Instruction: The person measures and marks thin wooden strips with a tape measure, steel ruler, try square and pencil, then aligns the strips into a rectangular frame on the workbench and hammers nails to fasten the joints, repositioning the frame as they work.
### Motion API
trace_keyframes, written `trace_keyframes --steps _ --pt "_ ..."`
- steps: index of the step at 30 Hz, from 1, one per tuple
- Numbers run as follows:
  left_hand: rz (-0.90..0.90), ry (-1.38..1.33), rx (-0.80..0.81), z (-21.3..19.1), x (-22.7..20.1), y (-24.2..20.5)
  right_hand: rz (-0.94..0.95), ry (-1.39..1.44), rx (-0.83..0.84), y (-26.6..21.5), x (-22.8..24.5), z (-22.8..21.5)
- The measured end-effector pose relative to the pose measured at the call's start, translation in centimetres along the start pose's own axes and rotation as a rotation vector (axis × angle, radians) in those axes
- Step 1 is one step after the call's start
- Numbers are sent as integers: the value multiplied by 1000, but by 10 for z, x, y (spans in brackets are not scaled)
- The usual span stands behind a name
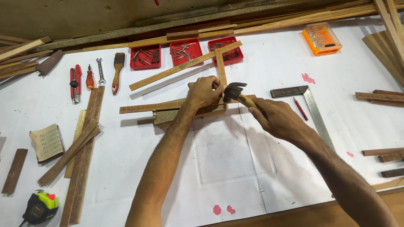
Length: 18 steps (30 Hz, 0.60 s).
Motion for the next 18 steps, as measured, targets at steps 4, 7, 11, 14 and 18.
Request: trace_keyframes --steps 4,7,11,14,18 --pt "-1 -2 3 2 4 4 35 -32 57 -1 7 -7" --pt "14 -13 -7 0 2 1 72 -56 44 -2 4 -4" --pt "0 -6 -10 -1 0 -1 -40 9 -20 0 6 -3" --pt "9 0 -7 4 3 0 -34 27 2 0 6 -7" --pt "13 13 -17 0 2 -2 158 27 -12 4 -14 -12"
Point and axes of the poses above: each hand's wrist, its own y-axis towards the middle knuckle, its own z-axis out of the palm, x = y × z, the point moved 3 cm from there along y, towards the middle knuckle, and after that the axes turned 1 degree about x, right-handed, at the moved point
